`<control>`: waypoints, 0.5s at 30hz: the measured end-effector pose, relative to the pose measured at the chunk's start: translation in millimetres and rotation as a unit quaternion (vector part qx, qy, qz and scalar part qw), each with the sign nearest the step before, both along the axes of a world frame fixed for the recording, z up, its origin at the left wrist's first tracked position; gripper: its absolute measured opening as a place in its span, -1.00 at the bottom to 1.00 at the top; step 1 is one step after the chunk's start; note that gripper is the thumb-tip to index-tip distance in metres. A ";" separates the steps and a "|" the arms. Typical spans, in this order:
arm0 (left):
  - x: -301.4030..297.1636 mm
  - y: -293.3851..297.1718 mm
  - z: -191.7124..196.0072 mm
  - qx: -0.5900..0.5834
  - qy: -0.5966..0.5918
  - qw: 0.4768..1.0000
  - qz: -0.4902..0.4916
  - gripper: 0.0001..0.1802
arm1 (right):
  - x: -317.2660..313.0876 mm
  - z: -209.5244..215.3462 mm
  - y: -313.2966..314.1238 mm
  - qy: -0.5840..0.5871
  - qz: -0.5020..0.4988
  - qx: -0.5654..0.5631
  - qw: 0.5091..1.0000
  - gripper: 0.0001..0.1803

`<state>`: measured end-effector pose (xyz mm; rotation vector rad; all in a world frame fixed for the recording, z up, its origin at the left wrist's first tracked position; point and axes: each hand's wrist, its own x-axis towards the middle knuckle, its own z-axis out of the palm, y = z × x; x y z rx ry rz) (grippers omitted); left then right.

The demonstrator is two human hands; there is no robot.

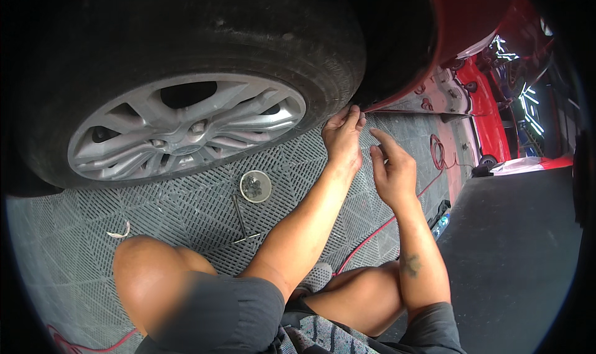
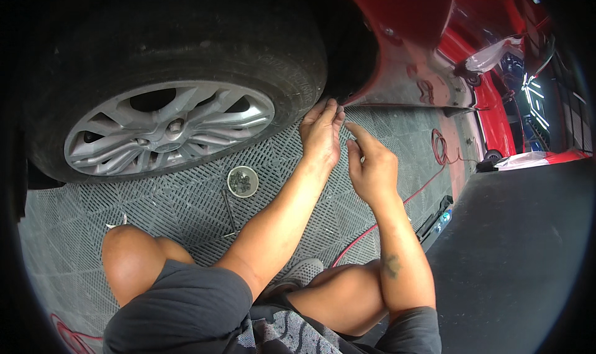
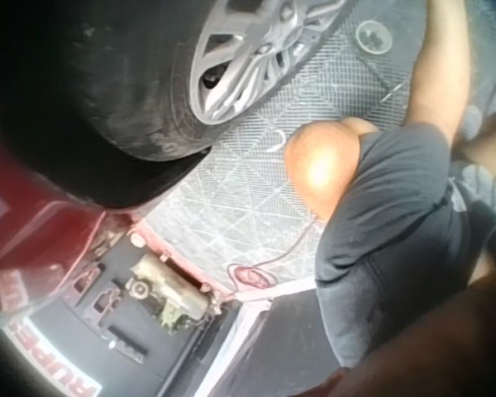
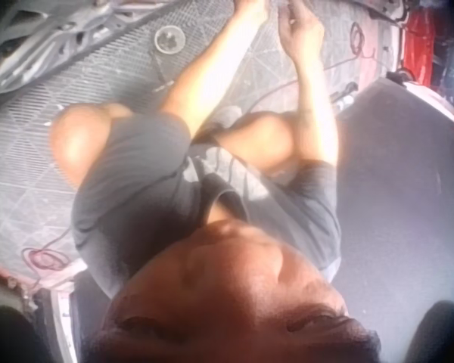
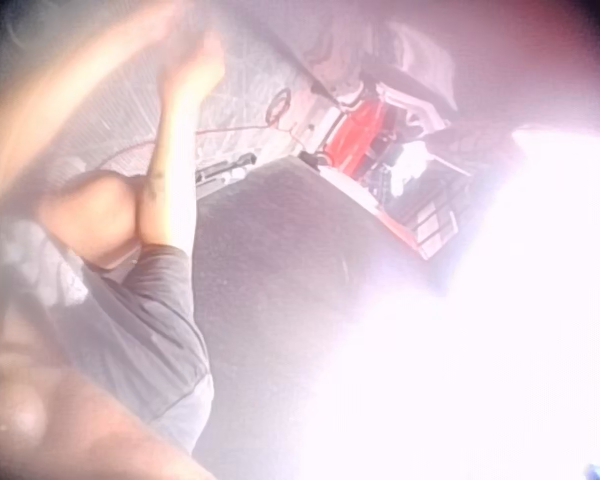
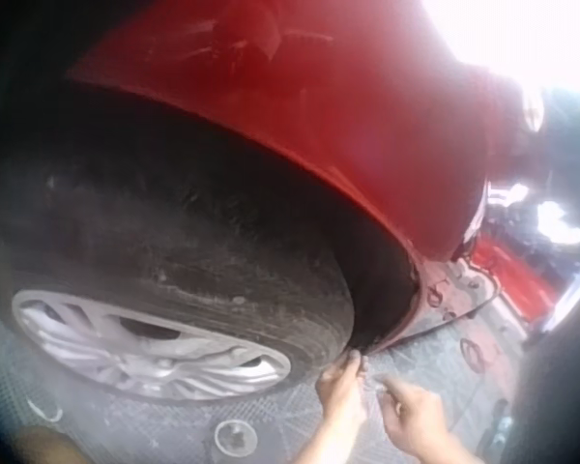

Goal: The person is sitting on the floor and repairing a dent on the side of a red car near the rear wheel. They use a small metal tool to push and adjust the dented area from underneath the panel, repeatedly checking the surface with their hands.

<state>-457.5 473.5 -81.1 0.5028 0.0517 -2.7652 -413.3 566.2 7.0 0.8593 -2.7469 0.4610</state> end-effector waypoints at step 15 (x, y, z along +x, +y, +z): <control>-2.4 2.5 2.3 0.000 0.020 1.000 0.015 -0.93 | -46.5 17.9 -46.7 -0.004 0.003 0.298 0.955 -0.38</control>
